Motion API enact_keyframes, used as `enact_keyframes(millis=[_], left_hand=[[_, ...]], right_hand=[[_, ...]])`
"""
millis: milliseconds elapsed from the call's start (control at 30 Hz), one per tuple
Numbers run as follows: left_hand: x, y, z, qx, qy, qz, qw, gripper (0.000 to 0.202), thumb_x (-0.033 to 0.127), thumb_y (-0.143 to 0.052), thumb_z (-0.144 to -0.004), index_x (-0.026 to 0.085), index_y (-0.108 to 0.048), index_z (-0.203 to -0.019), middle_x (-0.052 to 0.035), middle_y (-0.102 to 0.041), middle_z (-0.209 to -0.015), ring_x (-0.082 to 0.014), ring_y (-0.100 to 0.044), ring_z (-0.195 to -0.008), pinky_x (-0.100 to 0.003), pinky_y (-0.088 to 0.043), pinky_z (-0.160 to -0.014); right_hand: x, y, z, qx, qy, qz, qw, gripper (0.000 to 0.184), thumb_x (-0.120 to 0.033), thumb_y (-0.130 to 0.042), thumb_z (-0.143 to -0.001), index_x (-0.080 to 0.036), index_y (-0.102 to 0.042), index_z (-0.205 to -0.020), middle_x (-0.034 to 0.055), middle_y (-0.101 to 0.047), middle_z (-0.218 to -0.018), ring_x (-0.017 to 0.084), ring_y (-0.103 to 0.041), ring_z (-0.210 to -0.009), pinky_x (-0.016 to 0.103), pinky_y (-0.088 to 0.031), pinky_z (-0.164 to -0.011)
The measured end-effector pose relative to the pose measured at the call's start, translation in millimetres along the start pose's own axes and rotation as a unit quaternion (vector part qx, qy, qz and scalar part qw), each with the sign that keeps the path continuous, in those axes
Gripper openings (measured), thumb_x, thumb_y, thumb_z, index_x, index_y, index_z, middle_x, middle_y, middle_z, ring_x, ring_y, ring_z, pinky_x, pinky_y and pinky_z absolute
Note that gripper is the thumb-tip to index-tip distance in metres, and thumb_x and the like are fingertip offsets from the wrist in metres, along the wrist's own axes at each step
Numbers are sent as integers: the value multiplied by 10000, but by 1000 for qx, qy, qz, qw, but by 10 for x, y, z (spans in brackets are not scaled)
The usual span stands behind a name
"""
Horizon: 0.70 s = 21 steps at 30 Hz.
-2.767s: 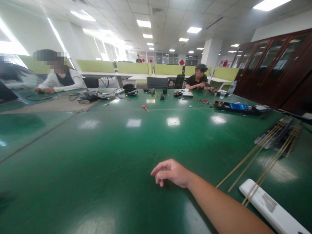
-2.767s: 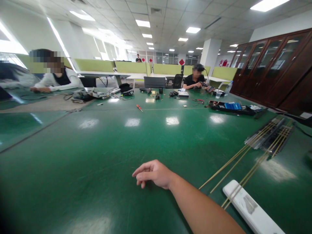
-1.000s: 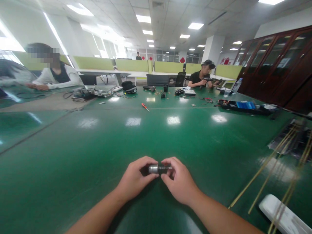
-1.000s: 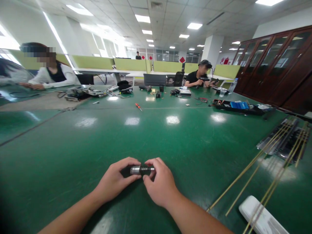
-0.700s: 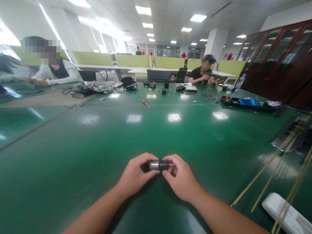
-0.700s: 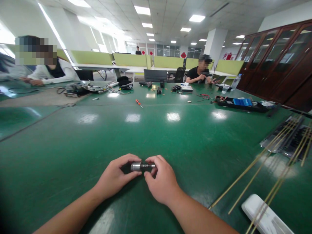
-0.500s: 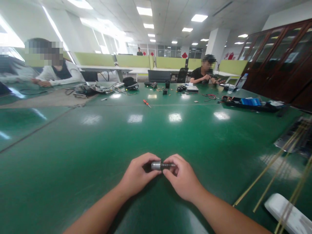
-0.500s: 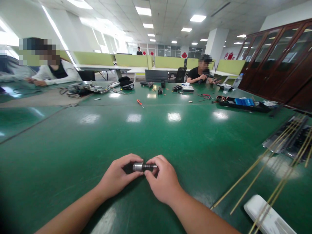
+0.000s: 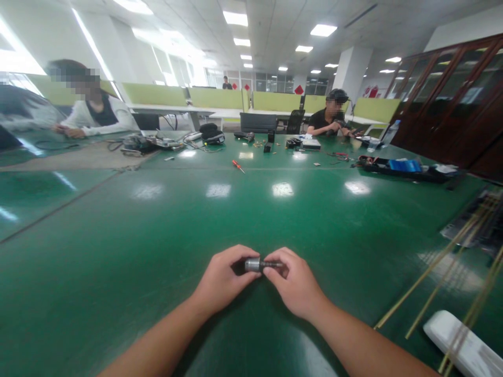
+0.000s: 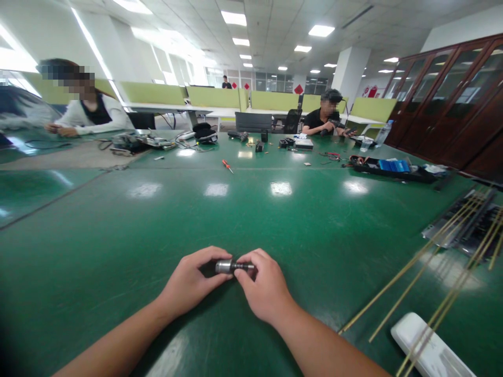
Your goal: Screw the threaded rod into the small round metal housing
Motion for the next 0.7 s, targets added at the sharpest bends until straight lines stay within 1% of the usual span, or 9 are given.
enact_keyframes(millis=[100,400,700], left_hand=[[16,9,-3,3,-1,-3,1000,201,243,-728,-765,215,-688,-960,-36,-709,-956,-192,-658,-876,-300,-512,-804],[29,25,3,12,-4,-9,1000,208,255,-736,-752,212,-694,-951,-41,-717,-944,-196,-667,-863,-296,-525,-795],[33,27,6,17,-7,-5,1000,207,251,-743,-749,222,-699,-949,-27,-716,-934,-187,-669,-858,-290,-521,-792]], right_hand=[[0,3,2,1,-3,4,1000,116,-200,-632,-827,-210,-695,-925,14,-646,-882,146,-581,-745,257,-436,-671],[-5,8,3,-3,-1,-3,1000,109,-199,-635,-827,-213,-701,-913,10,-653,-856,151,-593,-750,258,-436,-669],[-1,10,-5,5,3,-9,1000,107,-195,-642,-821,-210,-711,-901,13,-664,-837,155,-598,-744,260,-443,-673]])
Point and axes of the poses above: each hand's wrist, its own z-axis away from the middle knuckle, its own y-axis out of the back of the hand, x = y × z, the point moved 6 cm from there along -z, towards the middle knuckle
